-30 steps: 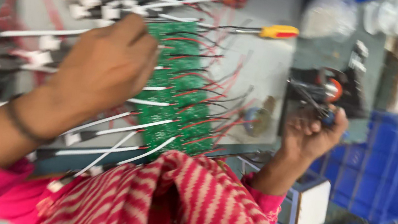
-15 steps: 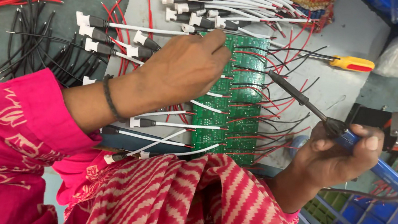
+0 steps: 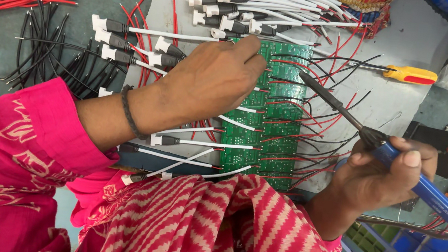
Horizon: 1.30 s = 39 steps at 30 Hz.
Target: The person solders red and black wires onto green circuit boards at a workbench, holding a soldering iron in one hand while positioning wires and boards with the other, dipping the iron in flux between joints, and turning boards over to solder additional sides.
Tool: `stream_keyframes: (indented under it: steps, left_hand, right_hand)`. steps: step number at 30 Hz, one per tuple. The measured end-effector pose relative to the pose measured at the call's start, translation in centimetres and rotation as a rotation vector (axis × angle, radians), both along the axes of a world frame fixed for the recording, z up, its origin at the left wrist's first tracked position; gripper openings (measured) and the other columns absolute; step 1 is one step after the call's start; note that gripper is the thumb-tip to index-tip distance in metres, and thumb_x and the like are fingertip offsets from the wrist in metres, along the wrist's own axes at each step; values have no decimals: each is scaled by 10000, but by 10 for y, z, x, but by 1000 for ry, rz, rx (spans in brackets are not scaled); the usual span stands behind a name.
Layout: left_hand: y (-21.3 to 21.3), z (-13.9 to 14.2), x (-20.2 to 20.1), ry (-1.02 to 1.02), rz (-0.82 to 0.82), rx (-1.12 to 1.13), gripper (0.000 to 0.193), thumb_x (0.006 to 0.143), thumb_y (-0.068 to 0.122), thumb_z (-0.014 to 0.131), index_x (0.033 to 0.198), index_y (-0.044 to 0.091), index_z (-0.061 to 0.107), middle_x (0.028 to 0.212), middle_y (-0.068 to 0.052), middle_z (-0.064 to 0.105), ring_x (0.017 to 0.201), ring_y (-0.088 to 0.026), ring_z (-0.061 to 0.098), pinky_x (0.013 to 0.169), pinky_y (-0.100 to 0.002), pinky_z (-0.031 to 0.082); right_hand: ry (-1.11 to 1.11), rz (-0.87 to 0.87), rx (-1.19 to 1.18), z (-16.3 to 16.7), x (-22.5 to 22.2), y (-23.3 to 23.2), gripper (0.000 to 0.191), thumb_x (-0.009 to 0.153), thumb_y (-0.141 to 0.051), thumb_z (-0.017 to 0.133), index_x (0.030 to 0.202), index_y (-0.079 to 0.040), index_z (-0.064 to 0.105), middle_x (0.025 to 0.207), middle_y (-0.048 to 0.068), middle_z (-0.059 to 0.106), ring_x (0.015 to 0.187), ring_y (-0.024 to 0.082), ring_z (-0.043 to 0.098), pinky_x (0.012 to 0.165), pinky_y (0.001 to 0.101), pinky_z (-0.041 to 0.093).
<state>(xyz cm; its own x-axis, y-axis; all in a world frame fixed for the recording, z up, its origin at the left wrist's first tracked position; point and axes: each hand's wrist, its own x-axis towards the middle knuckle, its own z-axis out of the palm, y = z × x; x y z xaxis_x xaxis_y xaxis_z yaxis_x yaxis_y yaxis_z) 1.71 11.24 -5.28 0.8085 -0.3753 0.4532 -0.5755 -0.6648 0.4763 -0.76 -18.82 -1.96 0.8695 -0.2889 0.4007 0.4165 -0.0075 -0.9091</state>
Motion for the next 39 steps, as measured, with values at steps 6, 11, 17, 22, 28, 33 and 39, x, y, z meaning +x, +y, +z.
stream_keyframes:
  steps: [6,11,17,22,28,33,39]
  left_hand:
    - [-2,0,0,13,10,13,97,828,44,652,888,-20,610,961,-199,589,715,-349,689,608,-459,562]
    - [-3,1,2,3,12,17,108,814,41,653,891,-24,615,977,-211,592,714,-354,689,605,-462,562]
    - [-4,3,2,11,4,19,116,795,25,651,895,-27,623,967,-209,591,724,-358,690,619,-461,566]
    - [-4,4,2,3,5,15,106,797,22,649,889,-25,624,961,-210,591,728,-357,690,626,-459,567]
    - [-5,4,2,3,7,11,100,800,17,644,888,-24,621,952,-206,590,737,-355,692,635,-461,567]
    - [-5,5,3,15,6,13,96,802,16,644,885,-24,620,950,-207,589,736,-356,690,630,-461,564]
    - [-6,5,3,15,7,15,95,793,13,644,877,-24,618,939,-205,586,732,-355,689,626,-464,561]
  right_hand:
    - [-10,0,-84,4,0,11,308,1057,-255,657,1014,21,527,866,124,553,496,169,465,442,274,420]
    - [25,63,-173,2,0,12,339,1090,-254,656,1000,53,541,856,141,593,493,177,497,454,268,433]
    - [35,138,-230,-3,4,12,336,1107,-247,659,1034,65,557,895,152,623,505,173,525,474,260,455]
    - [51,144,-255,-3,4,16,348,1106,-250,669,1019,74,579,835,133,620,508,166,538,472,256,452]
    - [51,156,-261,-2,3,17,366,1102,-267,684,1020,75,585,847,130,615,513,171,548,466,256,457]
    - [28,174,-266,-4,3,14,364,1105,-274,673,1032,70,578,823,127,607,503,172,542,461,257,452]
    - [4,119,-245,-3,5,11,349,1104,-263,656,1018,59,553,864,139,617,495,174,528,458,262,450]
